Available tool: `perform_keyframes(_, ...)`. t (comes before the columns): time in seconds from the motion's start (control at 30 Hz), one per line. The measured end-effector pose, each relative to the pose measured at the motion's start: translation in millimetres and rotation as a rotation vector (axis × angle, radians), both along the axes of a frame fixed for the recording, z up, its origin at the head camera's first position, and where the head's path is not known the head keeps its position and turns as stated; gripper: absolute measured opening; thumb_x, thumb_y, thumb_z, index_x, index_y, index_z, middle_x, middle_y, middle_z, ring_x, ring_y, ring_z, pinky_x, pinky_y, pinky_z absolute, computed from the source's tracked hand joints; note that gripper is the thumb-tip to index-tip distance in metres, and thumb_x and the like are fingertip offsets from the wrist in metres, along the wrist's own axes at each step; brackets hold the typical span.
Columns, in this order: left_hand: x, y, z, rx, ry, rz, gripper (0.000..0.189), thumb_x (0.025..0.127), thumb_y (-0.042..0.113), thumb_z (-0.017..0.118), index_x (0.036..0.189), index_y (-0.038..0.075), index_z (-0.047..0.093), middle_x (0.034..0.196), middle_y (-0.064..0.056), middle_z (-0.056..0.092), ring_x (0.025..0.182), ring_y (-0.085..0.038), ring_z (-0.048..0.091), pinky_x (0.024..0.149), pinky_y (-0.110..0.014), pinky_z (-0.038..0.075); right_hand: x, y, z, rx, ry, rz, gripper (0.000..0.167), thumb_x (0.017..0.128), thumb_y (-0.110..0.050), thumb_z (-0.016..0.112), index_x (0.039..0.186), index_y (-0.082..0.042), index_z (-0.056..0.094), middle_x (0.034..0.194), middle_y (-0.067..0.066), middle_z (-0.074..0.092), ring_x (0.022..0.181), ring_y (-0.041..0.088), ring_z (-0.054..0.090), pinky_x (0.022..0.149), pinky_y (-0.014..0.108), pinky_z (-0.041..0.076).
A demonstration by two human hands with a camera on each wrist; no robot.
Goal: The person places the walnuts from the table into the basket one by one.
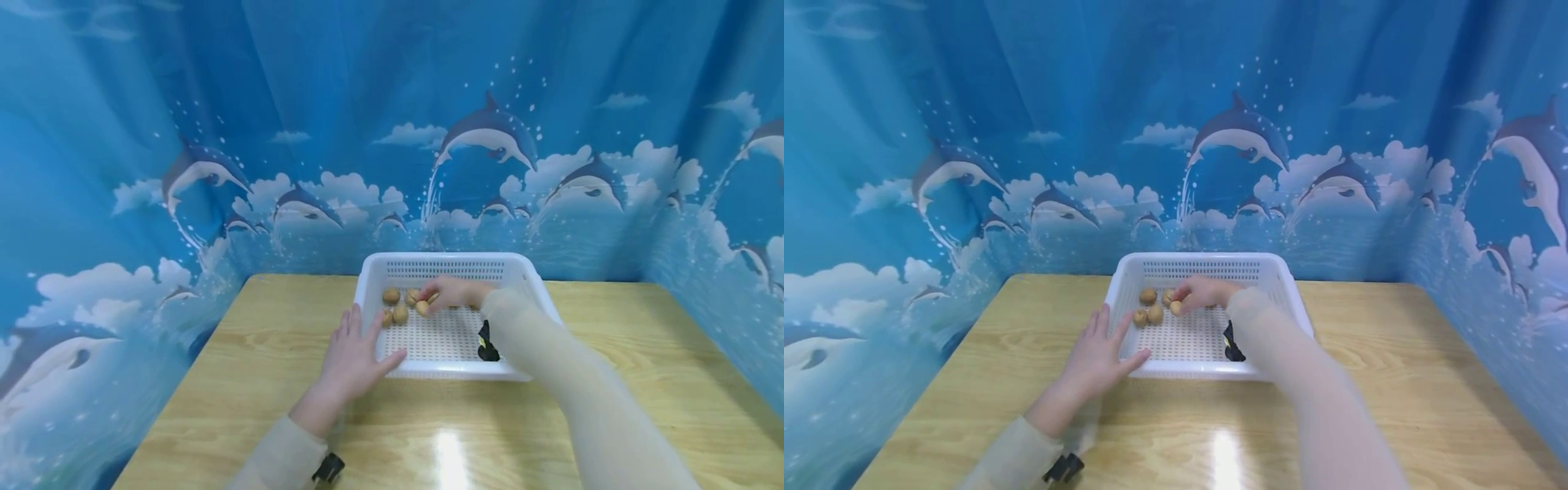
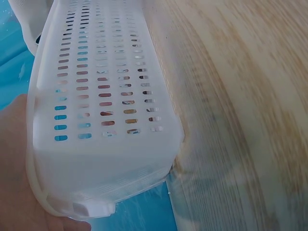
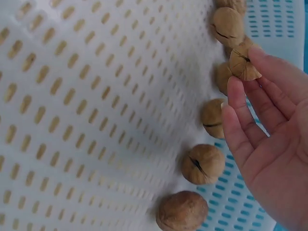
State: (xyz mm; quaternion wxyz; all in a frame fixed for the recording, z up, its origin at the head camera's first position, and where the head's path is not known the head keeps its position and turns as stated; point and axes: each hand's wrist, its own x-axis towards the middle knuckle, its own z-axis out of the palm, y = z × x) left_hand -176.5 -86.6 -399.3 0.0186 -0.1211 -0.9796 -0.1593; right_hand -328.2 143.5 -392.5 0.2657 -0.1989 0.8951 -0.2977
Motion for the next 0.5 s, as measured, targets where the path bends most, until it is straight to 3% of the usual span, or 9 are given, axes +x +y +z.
perform_keyframes(0.13,-0.3,2.3,-0.6,-0.005,0.005,-0.008,0.088,0.081,0.075,0.040,0.149,0.020,0.027,0.153,-0.022,0.004,0.138,-0.043,0.005,0.107,-0.058,0.018,3.3,-4.2,-5.3,0.028,0.020,0.012,0.045,0.082,-0.025,0.071,0.124,-0.019,0.059,0.129,0.000,0.054,0.124,0.024,0.044,0.104,0.049,0.032)
perform_keyframes(0.27,-2.1,5.3,-0.9,0.003,0.004,-0.016,0.087,0.082,0.074,0.041,0.148,0.020,0.027,0.153,-0.022,0.002,0.138,-0.043,0.005,0.107,-0.058,0.018,5.0,-2.4,-3.4,0.023,0.048,-0.044,0.040,0.085,-0.024,0.068,0.123,-0.017,0.060,0.128,0.003,0.055,0.121,0.025,0.046,0.101,0.049,0.035)
perform_keyframes(0.37,-4.1,4.3,-0.3,0.007,0.002,-0.019,0.086,0.082,0.073,0.042,0.149,0.020,0.027,0.153,-0.023,0.002,0.138,-0.043,0.004,0.107,-0.058,0.017,6.7,3.7,8.6,-0.013,0.054,-0.108,0.038,0.089,-0.022,0.063,0.126,-0.014,0.058,0.127,0.004,0.055,0.120,0.026,0.047,0.099,0.050,0.038)
perform_keyframes(0.5,-7.2,1.5,1.0,0.009,0.007,-0.019,0.086,0.082,0.073,0.041,0.149,0.020,0.026,0.153,-0.023,0.001,0.138,-0.043,0.004,0.107,-0.057,0.016,12.9,27.4,36.8,-0.030,0.133,-0.097,0.044,0.093,-0.025,0.058,0.132,-0.006,0.051,0.129,0.010,0.054,0.122,0.029,0.046,0.099,0.050,0.038)
